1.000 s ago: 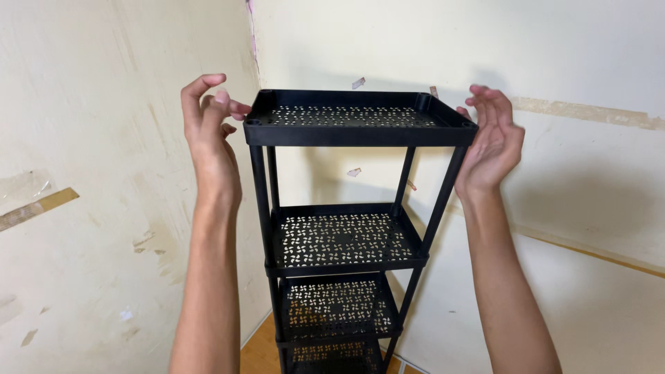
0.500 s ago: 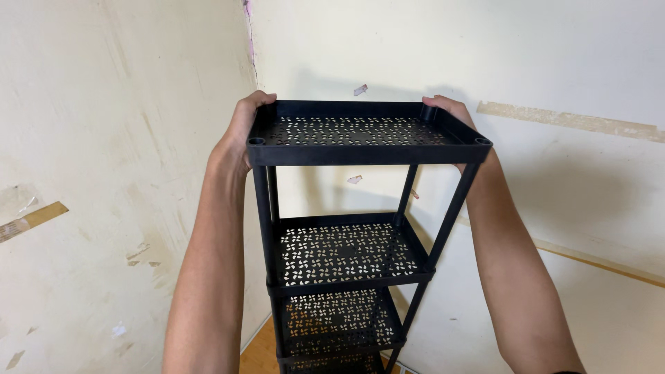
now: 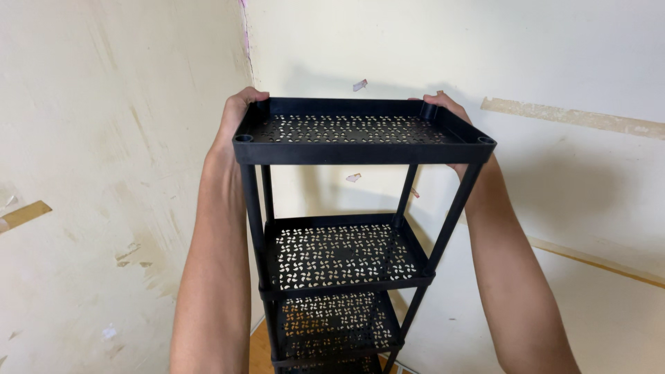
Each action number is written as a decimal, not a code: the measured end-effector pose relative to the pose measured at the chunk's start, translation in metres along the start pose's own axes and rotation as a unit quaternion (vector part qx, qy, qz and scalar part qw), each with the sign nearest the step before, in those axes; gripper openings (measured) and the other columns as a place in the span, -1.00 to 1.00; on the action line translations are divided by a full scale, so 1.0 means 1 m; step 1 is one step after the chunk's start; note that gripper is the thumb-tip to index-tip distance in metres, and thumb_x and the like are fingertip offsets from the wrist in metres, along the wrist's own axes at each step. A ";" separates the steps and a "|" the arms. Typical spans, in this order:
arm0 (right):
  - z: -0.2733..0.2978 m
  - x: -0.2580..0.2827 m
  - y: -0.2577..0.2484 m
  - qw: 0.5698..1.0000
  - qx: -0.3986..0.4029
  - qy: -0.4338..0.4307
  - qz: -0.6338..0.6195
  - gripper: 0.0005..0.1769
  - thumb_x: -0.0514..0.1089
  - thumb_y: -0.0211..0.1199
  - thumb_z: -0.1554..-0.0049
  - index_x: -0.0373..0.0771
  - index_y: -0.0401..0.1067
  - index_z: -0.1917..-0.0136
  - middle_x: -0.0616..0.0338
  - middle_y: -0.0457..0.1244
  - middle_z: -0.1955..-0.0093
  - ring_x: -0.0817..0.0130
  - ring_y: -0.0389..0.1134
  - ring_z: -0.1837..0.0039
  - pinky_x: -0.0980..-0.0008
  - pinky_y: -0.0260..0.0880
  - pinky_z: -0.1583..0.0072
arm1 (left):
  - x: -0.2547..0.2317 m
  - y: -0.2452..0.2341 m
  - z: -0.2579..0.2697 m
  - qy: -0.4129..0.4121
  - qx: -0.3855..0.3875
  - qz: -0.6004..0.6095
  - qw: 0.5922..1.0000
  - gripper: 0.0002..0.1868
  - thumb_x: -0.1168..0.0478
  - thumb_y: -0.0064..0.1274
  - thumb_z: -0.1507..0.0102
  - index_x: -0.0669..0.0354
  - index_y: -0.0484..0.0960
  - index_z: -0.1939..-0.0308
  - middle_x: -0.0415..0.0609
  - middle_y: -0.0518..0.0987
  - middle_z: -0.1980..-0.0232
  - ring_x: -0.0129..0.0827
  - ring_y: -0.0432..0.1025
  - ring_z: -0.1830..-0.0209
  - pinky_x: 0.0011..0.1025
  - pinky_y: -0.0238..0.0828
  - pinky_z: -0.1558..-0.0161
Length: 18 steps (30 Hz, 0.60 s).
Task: The person assembles a black metal shelving unit by inserting perforated shelves into the frame and adjusting their positions. The person then places a top tray onto the frame and secures it.
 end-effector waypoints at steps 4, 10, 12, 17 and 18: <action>0.025 0.023 0.001 0.975 -0.074 0.027 0.206 -0.48 0.21 0.14 -0.22 -0.09 0.50 -0.30 0.09 0.28 -0.30 0.24 0.25 -0.33 0.23 0.24 -0.39 | -0.005 0.000 0.001 0.025 -0.011 -0.028 0.999 -0.79 0.12 0.01 -0.22 0.20 0.52 0.36 -0.05 0.49 0.46 -0.36 0.34 0.64 -0.35 0.36 0.52; 0.086 0.086 0.010 0.959 -0.045 -0.189 0.205 -0.40 0.35 -0.15 -0.28 -0.10 0.50 -0.10 0.06 0.34 -0.29 0.20 0.22 -0.52 -0.01 0.12 -0.54 | -0.015 0.010 0.028 0.069 0.019 -0.085 0.994 -0.72 -0.02 0.04 -0.28 0.11 0.52 0.27 -0.10 0.44 0.38 -0.38 0.35 0.49 -0.34 0.31 0.38; 0.119 0.100 0.018 0.907 -0.028 -0.347 0.237 -0.37 0.34 -0.19 -0.39 -0.20 0.45 -0.04 -0.02 0.31 -0.33 0.11 0.17 -0.59 -0.01 0.04 -0.62 | -0.028 0.010 0.045 0.140 -0.006 -0.174 0.975 -0.59 -0.15 -0.12 -0.29 0.08 0.58 0.17 -0.07 0.57 0.25 -0.37 0.50 0.20 -0.33 0.39 0.07; 0.149 0.060 0.029 0.848 -0.031 -0.462 0.256 -0.61 0.14 -0.08 -0.47 -0.18 0.31 -0.27 -0.04 0.30 -0.30 0.08 0.19 -0.58 -0.01 0.02 -0.67 | -0.066 0.016 0.130 0.392 -0.035 -0.175 0.903 -0.59 -0.16 -0.14 -0.36 -0.02 0.54 -0.07 -0.01 0.50 -0.13 -0.16 0.33 -0.37 -0.04 0.15 -0.38; 0.157 0.054 0.033 0.836 -0.022 -0.487 0.253 -0.65 0.09 -0.05 -0.50 -0.18 0.24 -0.36 -0.04 0.26 -0.34 0.10 0.13 -0.62 -0.01 -0.03 -0.67 | -0.063 0.021 0.152 0.426 0.014 -0.123 0.896 -0.60 -0.15 -0.23 -0.42 -0.02 0.55 -0.06 -0.01 0.49 -0.20 -0.13 0.31 -0.44 -0.02 0.25 -0.45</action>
Point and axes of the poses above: each hand's wrist, its own z-axis away from the middle knuckle, its own y-axis out of the palm, x = y × z, the point moved 10 cm from there along -z, towards the middle knuckle
